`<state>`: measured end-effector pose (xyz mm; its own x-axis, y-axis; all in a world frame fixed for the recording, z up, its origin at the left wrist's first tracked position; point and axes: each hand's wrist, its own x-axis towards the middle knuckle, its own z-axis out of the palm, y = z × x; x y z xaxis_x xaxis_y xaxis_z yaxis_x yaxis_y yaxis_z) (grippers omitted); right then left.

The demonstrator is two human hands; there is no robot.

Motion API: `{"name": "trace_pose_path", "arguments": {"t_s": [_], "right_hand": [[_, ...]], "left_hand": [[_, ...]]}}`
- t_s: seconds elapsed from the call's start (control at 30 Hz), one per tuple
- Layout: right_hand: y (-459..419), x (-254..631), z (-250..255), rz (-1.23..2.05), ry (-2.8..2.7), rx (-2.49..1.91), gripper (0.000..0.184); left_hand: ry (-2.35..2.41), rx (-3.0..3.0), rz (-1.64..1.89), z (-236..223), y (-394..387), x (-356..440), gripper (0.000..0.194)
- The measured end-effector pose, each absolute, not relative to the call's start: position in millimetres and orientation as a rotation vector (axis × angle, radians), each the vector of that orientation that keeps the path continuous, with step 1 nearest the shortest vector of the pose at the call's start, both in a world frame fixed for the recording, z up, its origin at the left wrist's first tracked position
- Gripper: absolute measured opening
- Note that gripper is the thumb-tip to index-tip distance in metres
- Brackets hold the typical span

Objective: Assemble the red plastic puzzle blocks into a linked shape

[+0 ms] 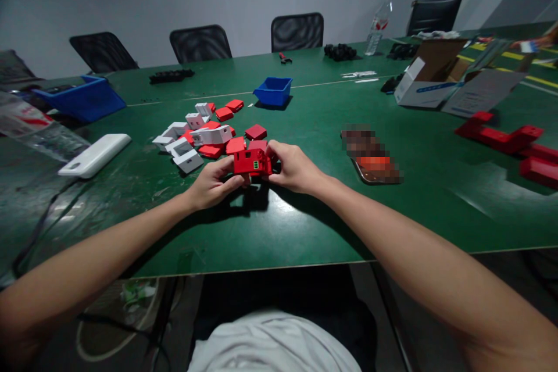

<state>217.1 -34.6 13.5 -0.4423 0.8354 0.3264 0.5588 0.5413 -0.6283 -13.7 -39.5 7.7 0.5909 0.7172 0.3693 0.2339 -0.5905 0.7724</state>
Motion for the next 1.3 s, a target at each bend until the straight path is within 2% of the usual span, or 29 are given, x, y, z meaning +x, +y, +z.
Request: {"name": "trace_pose_path", "arguments": {"t_s": [0.17, 0.47, 0.67, 0.77, 1.07, 1.3], "right_hand": [[-36.4, 216.0, 12.5, 0.522, -2.177, -1.059, 0.028], [-32.2, 219.6, 8.3, 0.345, -2.192, -1.103, 0.035], [-35.9, 216.5, 13.1, 0.360, -2.139, -1.120, 0.026], [-38.4, 215.0, 17.9, 0.347, -2.077, -1.128, 0.028], [-38.8, 215.0, 15.4, 0.427, -2.065, -1.151, 0.039], [-34.3, 216.0, 12.1, 0.591, -2.043, -1.118, 0.063]], "left_hand": [[0.650, 1.903, 0.882, 9.9, -40.6, -11.7, 0.039], [0.681, 1.593, 0.728, 16.6, -37.9, -11.1, 0.040], [0.711, 1.593, 0.880, 8.9, -32.7, -11.3, 0.057], [0.796, 1.601, 0.979, 5.9, -33.5, -8.4, 0.064], [0.820, 1.636, 0.975, 1.6, -34.5, -5.8, 0.050], [0.714, 1.753, 0.924, -1.6, -29.4, -11.8, 0.053]]}}
